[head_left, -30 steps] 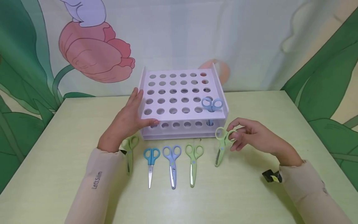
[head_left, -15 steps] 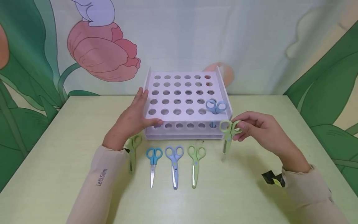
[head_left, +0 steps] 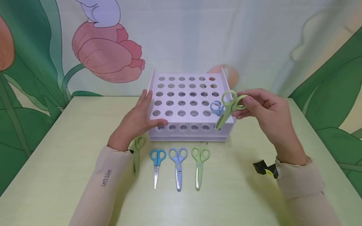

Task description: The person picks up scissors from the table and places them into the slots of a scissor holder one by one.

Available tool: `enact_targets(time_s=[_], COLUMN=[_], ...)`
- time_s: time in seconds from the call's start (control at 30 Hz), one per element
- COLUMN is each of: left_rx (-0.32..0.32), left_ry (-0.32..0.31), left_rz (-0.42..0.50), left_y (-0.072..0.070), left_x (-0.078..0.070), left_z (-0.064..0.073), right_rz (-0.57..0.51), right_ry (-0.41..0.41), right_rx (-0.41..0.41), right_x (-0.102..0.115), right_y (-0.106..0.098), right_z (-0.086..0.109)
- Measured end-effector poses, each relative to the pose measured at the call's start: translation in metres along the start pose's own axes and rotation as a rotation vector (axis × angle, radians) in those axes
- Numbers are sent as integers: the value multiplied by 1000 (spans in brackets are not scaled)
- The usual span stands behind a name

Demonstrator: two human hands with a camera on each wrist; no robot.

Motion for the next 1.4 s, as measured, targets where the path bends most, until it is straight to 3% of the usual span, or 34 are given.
enact_targets(time_s=[0.17,0.37,0.67,0.83,1.13,1.4], left_rx=[8,9,15,11,3,-1], left_ry=[-8,-15,-21,-25,-23,-18], left_rz=[-4,-12,-3,-8,-5,-3], left_y=[3,6,6,4,1,0], left_x=[1,1,-2,-1,1,2], left_z=[0,1,1,0,-1,-2], right_rz=[-60,-38,116,151,338,440], right_ry=[-8,-18,7,16,-26,-98], right_rx=[-51,-74,-45,-24,-24,0], right_x=[1,-7,-27,-34,-42,-47], right_y=[15,36,59,66,70,77], right_z=[-7,-12,-12,-13,-13,-14])
Point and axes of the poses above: each hand's wrist, its own z-axis away from the middle knuckle, its own y-axis out of the palm, x = y × z, the point moved 9 cm from there along -z, towards the middle knuckle, and after that the axes turned 11 degrees about -x, right-handed, at the moved point
